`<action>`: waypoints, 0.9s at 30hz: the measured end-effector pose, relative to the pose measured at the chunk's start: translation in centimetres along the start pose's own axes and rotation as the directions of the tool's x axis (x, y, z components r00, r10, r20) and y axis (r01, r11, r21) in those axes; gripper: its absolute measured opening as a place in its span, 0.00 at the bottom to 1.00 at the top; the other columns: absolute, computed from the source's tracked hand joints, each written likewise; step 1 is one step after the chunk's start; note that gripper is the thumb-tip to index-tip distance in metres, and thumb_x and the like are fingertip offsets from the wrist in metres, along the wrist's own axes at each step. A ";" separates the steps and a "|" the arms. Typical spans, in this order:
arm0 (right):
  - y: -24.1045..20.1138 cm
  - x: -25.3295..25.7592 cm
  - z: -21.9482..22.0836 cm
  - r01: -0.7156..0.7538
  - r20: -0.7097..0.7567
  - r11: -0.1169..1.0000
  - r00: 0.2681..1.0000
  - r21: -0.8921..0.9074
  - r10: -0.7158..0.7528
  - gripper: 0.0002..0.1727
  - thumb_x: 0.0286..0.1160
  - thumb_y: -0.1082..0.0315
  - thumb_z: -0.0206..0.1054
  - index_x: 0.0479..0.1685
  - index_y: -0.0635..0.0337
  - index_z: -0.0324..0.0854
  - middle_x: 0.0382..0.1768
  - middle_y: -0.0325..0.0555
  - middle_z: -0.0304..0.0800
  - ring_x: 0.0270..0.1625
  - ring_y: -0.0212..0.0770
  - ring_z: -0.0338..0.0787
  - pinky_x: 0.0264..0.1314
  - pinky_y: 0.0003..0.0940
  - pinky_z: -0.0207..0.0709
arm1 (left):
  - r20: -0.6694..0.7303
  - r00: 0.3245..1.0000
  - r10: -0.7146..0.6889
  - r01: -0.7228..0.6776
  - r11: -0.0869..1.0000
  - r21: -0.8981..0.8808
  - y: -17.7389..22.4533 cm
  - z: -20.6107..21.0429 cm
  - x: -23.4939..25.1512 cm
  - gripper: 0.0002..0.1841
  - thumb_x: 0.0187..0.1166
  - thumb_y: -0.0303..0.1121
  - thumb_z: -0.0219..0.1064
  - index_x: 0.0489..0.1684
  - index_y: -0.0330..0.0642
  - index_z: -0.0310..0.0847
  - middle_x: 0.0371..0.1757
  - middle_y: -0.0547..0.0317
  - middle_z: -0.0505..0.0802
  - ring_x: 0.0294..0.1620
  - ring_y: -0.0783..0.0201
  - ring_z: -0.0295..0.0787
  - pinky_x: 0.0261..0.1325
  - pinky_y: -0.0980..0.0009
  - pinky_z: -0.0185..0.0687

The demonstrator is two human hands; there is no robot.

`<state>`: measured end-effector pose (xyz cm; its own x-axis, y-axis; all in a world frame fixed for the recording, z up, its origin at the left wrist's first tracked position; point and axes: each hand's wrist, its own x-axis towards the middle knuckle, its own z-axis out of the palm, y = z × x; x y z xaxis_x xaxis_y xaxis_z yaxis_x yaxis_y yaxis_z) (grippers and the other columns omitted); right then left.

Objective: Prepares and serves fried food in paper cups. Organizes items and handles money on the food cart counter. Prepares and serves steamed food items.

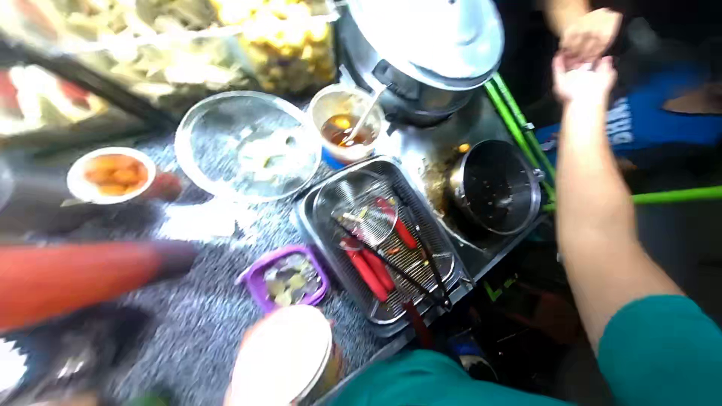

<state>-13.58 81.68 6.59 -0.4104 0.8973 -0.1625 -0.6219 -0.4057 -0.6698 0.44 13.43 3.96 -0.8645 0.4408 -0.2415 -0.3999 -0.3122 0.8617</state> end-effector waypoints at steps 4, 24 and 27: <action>0.8 0.2 -1.5 -0.071 -0.005 0.997 0.997 -0.020 0.071 0.22 0.95 0.47 0.35 0.54 0.55 0.65 0.37 0.48 0.82 0.41 0.43 0.90 0.51 0.43 0.89 | -0.119 0.982 0.144 -0.140 0.989 0.038 0.9 -3.0 0.0 0.22 0.68 0.50 0.78 0.63 0.64 0.88 0.58 0.71 0.96 0.59 0.73 0.92 0.63 0.73 0.87; 11.1 -40.2 -8.3 0.528 0.195 -0.485 0.790 -0.697 0.581 0.63 0.58 0.34 0.81 0.95 0.52 0.53 0.77 0.76 0.70 0.75 0.77 0.74 0.73 0.74 0.66 | -0.189 0.946 0.263 -0.248 0.964 0.097 0.8 -10.2 -5.2 0.30 0.61 0.48 0.84 0.67 0.69 0.81 0.57 0.78 0.95 0.58 0.77 0.91 0.63 0.73 0.87; 10.6 -41.2 -10.4 0.441 -0.016 -0.545 0.767 -0.713 0.641 0.68 0.60 0.33 0.79 0.98 0.53 0.40 0.79 0.72 0.71 0.80 0.71 0.72 0.82 0.67 0.62 | -0.174 0.956 0.236 -0.227 0.971 0.072 0.8 -10.2 -4.4 0.34 0.60 0.46 0.85 0.70 0.65 0.76 0.58 0.76 0.94 0.58 0.75 0.91 0.63 0.71 0.88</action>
<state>3.74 42.23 -1.34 -0.7031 0.4309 -0.5657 0.6334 0.7411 -0.2227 0.80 2.67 1.16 -0.9740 0.2008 -0.1049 -0.1702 -0.3430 0.9238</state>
